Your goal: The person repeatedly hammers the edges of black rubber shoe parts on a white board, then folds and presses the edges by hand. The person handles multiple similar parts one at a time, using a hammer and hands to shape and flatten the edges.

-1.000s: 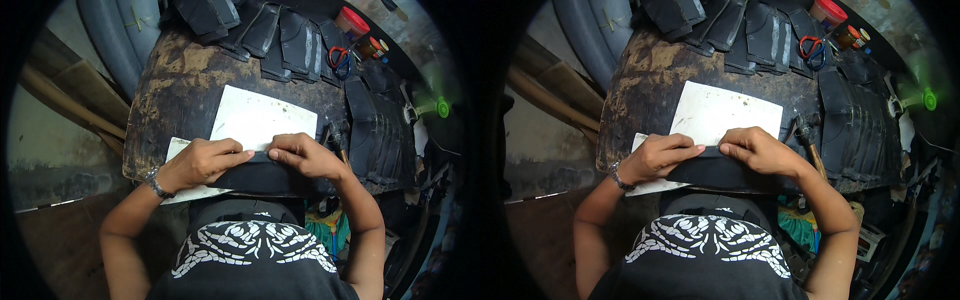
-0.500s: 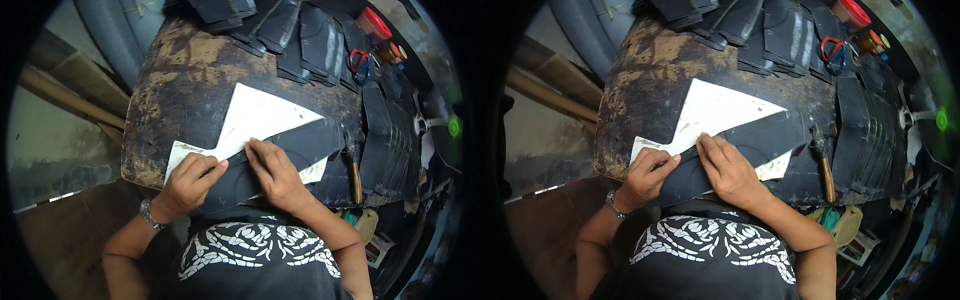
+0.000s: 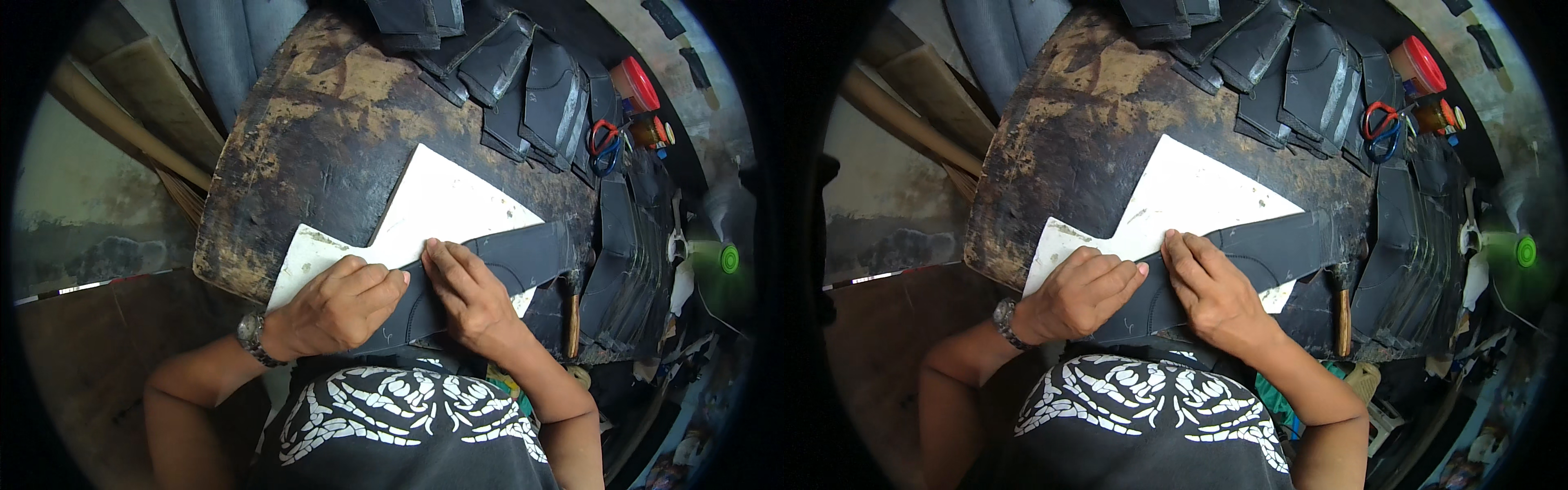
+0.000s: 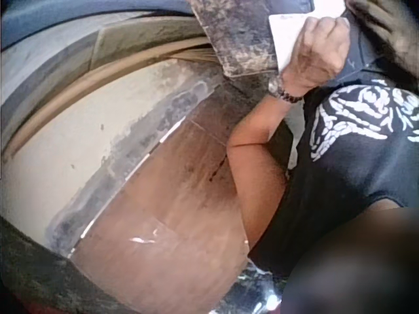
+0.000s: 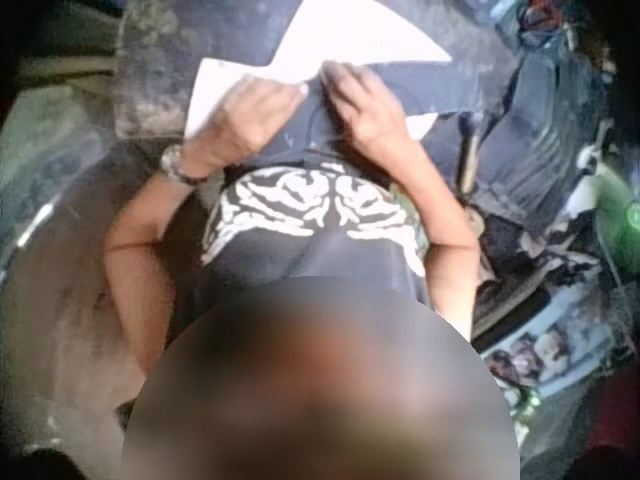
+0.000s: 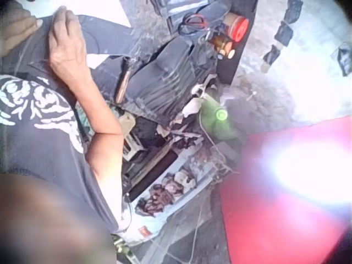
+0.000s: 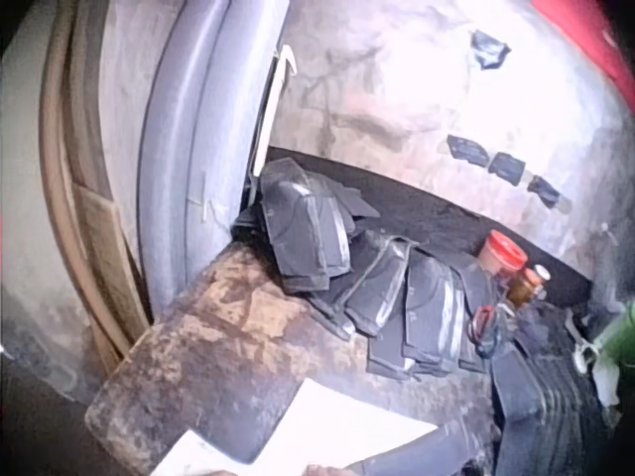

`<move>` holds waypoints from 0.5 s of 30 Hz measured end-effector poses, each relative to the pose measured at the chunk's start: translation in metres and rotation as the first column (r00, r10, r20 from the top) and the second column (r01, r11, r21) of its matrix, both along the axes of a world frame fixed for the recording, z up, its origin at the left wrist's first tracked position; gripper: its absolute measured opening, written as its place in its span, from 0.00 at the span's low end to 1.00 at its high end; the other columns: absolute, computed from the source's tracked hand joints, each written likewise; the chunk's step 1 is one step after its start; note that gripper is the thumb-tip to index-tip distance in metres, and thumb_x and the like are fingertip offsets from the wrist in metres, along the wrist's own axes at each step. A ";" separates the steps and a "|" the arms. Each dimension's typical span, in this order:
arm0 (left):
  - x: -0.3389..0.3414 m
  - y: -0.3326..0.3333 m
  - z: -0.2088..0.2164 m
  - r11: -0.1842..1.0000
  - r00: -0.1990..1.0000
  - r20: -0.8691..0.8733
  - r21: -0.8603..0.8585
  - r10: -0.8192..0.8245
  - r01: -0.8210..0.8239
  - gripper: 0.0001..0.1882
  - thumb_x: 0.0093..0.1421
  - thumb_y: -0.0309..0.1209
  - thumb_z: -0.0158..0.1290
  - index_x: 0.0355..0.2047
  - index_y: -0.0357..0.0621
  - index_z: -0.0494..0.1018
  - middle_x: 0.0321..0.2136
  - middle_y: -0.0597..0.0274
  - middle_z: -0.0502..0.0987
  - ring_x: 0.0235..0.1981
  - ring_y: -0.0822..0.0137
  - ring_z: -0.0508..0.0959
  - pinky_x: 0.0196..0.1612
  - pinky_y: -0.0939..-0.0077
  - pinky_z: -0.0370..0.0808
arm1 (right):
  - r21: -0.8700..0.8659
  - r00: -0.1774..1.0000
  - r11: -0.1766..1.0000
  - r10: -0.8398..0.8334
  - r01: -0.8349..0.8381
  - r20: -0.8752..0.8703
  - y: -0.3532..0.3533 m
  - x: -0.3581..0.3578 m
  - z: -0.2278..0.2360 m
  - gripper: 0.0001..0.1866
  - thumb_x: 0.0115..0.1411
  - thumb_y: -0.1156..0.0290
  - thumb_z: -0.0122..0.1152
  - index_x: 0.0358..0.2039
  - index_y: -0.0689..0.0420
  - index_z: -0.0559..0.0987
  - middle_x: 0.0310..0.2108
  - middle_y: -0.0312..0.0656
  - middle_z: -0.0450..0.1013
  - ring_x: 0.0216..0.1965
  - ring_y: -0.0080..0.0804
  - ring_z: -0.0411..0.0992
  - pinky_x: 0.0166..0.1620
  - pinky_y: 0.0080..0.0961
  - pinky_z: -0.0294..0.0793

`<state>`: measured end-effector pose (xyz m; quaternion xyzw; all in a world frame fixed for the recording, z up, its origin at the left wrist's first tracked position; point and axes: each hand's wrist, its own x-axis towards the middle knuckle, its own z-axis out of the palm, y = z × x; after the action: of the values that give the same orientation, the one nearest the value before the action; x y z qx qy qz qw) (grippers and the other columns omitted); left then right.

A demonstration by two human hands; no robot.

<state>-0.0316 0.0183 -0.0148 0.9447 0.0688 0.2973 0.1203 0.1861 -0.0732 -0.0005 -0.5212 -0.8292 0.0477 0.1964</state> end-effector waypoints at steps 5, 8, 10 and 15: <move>-0.002 0.002 0.001 0.989 0.999 -0.036 -0.151 -0.007 0.002 0.11 0.56 0.19 0.57 0.40 0.27 0.80 0.36 0.53 0.78 0.37 0.62 0.78 0.38 0.70 0.76 | -0.040 0.996 0.998 -0.042 0.045 0.079 -0.013 -0.008 0.001 0.23 0.57 0.81 0.63 0.53 0.79 0.75 0.60 0.61 0.67 0.59 0.54 0.70 0.63 0.48 0.73; -0.004 0.004 0.000 0.903 0.998 -0.050 -0.427 0.030 -0.049 0.11 0.58 0.18 0.56 0.41 0.29 0.80 0.37 0.53 0.77 0.39 0.60 0.78 0.42 0.67 0.76 | 0.012 0.998 1.000 0.010 -0.009 -0.055 -0.015 -0.002 -0.011 0.22 0.57 0.81 0.63 0.54 0.70 0.78 0.61 0.61 0.66 0.60 0.55 0.70 0.62 0.51 0.73; -0.004 0.006 0.000 0.828 0.997 -0.055 -0.557 0.048 -0.070 0.10 0.59 0.18 0.56 0.41 0.30 0.80 0.36 0.53 0.77 0.40 0.58 0.78 0.43 0.66 0.76 | 0.150 0.985 0.988 0.068 -0.045 -0.156 -0.016 0.002 -0.018 0.22 0.58 0.80 0.62 0.55 0.64 0.80 0.62 0.60 0.65 0.59 0.56 0.70 0.61 0.53 0.73; -0.002 0.013 0.003 0.712 0.996 -0.083 -0.696 0.044 -0.089 0.10 0.59 0.18 0.57 0.41 0.32 0.81 0.32 0.55 0.77 0.34 0.62 0.78 0.37 0.70 0.75 | 0.019 0.996 1.000 -0.009 0.011 -0.087 -0.022 -0.003 -0.020 0.23 0.58 0.75 0.60 0.55 0.57 0.81 0.64 0.55 0.64 0.62 0.58 0.67 0.62 0.55 0.71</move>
<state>-0.0333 0.0313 -0.0120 0.8345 0.2135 0.2249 0.4554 0.1833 -0.0949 -0.0204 -0.5209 -0.8176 0.0613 0.2374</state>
